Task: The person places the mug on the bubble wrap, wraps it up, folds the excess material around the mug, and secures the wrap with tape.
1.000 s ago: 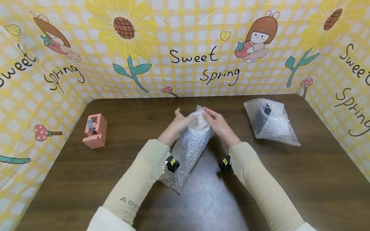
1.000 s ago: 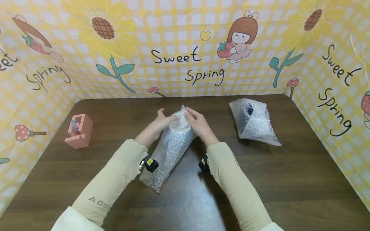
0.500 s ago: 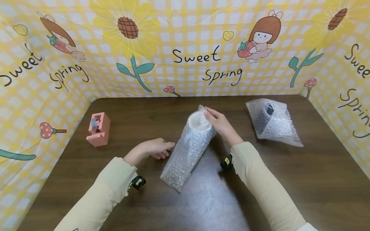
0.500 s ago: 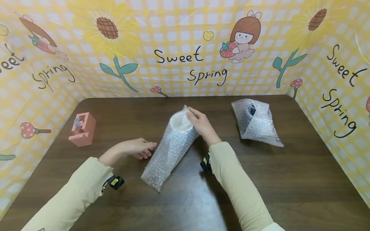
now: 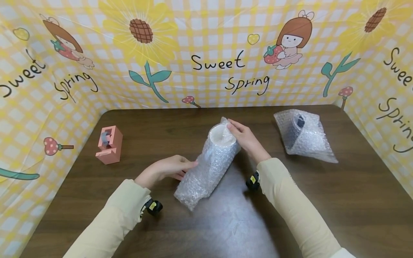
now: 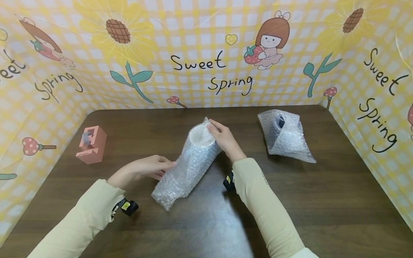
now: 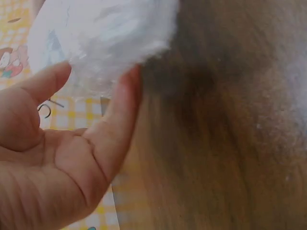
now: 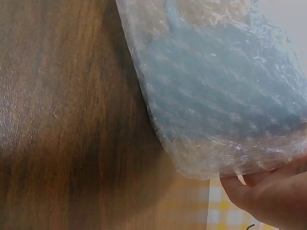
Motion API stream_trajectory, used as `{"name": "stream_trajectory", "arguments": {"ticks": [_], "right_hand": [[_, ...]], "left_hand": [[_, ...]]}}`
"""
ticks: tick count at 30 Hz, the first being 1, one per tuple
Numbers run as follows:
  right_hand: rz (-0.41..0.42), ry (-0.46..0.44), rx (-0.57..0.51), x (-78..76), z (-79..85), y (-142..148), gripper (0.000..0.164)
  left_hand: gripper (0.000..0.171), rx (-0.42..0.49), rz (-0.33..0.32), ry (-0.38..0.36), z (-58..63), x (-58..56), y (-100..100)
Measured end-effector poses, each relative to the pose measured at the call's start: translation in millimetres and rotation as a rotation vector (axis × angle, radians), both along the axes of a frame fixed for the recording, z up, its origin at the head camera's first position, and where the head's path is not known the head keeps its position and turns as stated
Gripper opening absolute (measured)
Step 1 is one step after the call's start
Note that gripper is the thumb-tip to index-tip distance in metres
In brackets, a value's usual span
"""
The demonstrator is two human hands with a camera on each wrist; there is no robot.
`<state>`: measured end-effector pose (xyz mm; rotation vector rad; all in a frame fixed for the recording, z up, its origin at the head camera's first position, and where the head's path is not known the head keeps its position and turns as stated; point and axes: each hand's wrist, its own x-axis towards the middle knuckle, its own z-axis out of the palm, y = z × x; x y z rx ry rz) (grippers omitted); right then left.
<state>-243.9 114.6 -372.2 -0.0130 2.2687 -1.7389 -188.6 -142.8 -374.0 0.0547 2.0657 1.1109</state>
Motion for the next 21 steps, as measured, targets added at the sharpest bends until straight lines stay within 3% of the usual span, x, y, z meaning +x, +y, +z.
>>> {"name": "stream_trajectory", "arguments": {"ticks": [5,7,10,13,15,19,21], "right_hand": [[-0.001,0.005,0.002,-1.1,-0.3,-1,0.052],[-0.001,0.005,0.003,-1.0,-0.1,-1,0.052],[0.001,0.001,0.005,-0.6,0.3,-1,0.052],[0.003,-0.001,0.007,-0.2,0.4,-1,0.052],[0.002,-0.001,0.011,-0.1,0.2,0,0.052],[0.000,0.001,0.026,-0.4,-0.8,-1,0.053],[-0.003,0.003,0.038,-0.2,-1.1,-1,0.053]], "left_hand": [[0.045,0.233,0.065,-0.009,2.0,-6.4,-11],[0.044,0.329,0.049,0.002,1.8,-7.5,-16],[0.047,0.444,-0.023,0.042,-0.4,-7.0,-21],[0.048,0.460,-0.082,0.138,-3.2,-5.2,-20],[0.043,0.431,-0.084,0.243,-4.1,-4.0,-17],[0.030,0.329,-0.003,0.445,-4.8,-3.5,-6],[0.026,0.328,0.038,0.499,-5.8,-4.4,0]]}}
